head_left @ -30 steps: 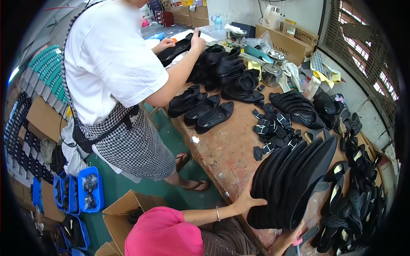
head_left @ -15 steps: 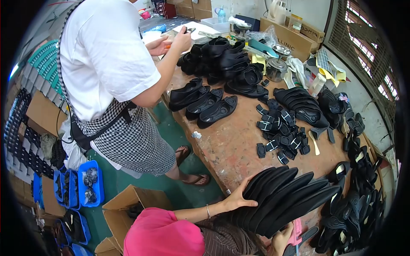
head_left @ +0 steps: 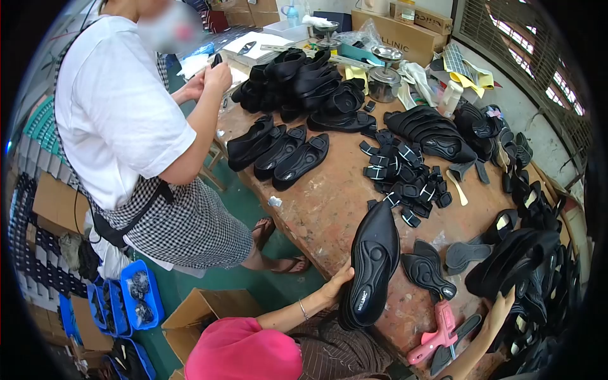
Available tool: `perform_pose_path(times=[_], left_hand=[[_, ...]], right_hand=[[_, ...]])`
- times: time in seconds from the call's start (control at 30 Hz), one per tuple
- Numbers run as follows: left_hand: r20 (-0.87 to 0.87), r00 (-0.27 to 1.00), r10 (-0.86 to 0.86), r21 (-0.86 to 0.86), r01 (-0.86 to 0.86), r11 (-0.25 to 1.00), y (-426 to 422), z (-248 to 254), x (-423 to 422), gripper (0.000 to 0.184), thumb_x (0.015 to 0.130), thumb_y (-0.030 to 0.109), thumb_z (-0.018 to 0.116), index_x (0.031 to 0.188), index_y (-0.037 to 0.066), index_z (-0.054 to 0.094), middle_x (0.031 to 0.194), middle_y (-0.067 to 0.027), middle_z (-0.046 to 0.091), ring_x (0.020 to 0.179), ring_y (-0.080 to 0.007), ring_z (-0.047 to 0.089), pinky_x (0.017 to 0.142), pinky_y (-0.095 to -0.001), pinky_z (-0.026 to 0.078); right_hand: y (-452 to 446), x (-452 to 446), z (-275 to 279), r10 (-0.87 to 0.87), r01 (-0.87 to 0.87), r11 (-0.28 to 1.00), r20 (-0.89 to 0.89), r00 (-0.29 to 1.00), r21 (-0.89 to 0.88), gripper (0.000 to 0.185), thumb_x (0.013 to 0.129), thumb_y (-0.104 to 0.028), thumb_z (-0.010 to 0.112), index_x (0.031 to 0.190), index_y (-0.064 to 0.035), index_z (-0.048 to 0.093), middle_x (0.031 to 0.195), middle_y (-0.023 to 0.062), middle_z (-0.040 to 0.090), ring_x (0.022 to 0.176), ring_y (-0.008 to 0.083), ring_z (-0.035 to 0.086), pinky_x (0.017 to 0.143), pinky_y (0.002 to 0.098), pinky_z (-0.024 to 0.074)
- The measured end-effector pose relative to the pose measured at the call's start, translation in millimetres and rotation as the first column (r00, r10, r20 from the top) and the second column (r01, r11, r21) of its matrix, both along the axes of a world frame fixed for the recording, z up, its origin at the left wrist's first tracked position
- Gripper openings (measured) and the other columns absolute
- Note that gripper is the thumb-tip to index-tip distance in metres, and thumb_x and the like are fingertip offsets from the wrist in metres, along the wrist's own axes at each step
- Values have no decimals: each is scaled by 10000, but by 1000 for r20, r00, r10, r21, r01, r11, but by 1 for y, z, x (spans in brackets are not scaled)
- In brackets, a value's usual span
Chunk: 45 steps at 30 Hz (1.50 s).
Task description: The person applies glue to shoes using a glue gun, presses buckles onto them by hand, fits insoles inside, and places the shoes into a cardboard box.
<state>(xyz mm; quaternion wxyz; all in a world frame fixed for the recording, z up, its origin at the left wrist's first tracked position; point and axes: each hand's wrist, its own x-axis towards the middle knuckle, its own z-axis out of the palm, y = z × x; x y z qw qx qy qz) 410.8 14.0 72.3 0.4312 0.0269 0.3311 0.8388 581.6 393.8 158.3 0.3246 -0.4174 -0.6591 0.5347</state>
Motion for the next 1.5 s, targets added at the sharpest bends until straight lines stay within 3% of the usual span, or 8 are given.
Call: perform_pose_path(times=[0.13, 0.27, 0.37, 0.5, 0.57, 0.7, 0.83, 1.5], left_hand=[[-9, 999, 42, -63, -43, 997, 5, -13, 3, 785, 834, 519, 596, 1390, 55, 294, 1343, -97, 425, 1208, -193, 438, 1014, -340, 359], [-40, 999, 10, -76, -13, 997, 9, -21, 1, 836, 834, 537, 587, 1425, 68, 226, 1380, -68, 363, 1263, -182, 362, 1045, -326, 305], [-99, 995, 15, -65, -22, 998, 16, -10, -8, 871, 808, 556, 611, 1423, 73, 225, 1362, -74, 374, 1255, -181, 369, 1039, -325, 308], [-145, 989, 10, -39, -16, 999, 26, -2, -17, 882, 803, 537, 628, 1429, 79, 208, 1371, -81, 358, 1260, -184, 366, 1038, -326, 309], [-164, 986, 20, -43, -27, 999, 29, 3, -19, 868, 811, 506, 634, 1431, 79, 201, 1377, -84, 349, 1266, -188, 358, 1041, -328, 305], [-164, 986, 35, -48, -43, 998, 40, 4, -17, 817, 835, 404, 634, 1434, 71, 190, 1386, -98, 328, 1283, -199, 329, 1060, -334, 273], [-150, 989, 7, -77, -19, 997, 46, 3, -14, 794, 855, 366, 618, 1440, 65, 175, 1424, -113, 281, 1322, -211, 270, 1086, -339, 222], [-595, 804, -6, -312, -224, 923, 39, 1, -1, 890, 853, 394, 623, 1444, -1, 88, 1482, -195, 156, 1391, -274, 128, 1130, -376, 114]], right_hand=[[58, -15, -28, 21, 8, 986, 179, 984, -164, 577, 801, -11, 442, 1373, -27, 364, 1278, 155, 497, 1031, 279, 575, 666, 257, 556], [160, 13, -162, -281, 90, 912, 451, 847, 399, 536, 765, -96, 501, 1292, -4, 470, 1166, 182, 582, 943, 295, 624, 767, 368, 515], [122, 3, -120, -207, 179, 978, 409, 889, 107, 527, 770, -152, 531, 1270, 8, 482, 1137, 220, 597, 1007, 324, 604, 858, 402, 454], [31, -27, -39, -415, 131, 869, 559, 718, 478, 451, 867, -235, 564, 1234, 21, 505, 1156, 216, 582, 1063, 333, 562, 917, 389, 422], [10, -27, -46, -455, -7, 486, 260, 852, 874, 362, 917, -180, 520, 1210, 33, 519, 1135, 189, 596, 1044, 303, 576, 884, 371, 441], [-63, -40, -49, 326, -392, 889, 272, 905, 239, 293, 924, -107, 502, 1173, 41, 546, 1064, 157, 607, 1004, 207, 576, 849, 317, 460], [-155, -65, -34, 719, -714, 647, -96, 688, -269, 395, 960, -151, 440, 1320, 8, 414, 1097, 154, 564, 921, 203, 579, 817, 283, 471], [-225, -55, -70, 568, -550, 815, 63, 821, -179, 582, 735, 173, 496, 1290, 38, 381, 1187, 161, 529, 1121, 225, 522, 975, 318, 367]])
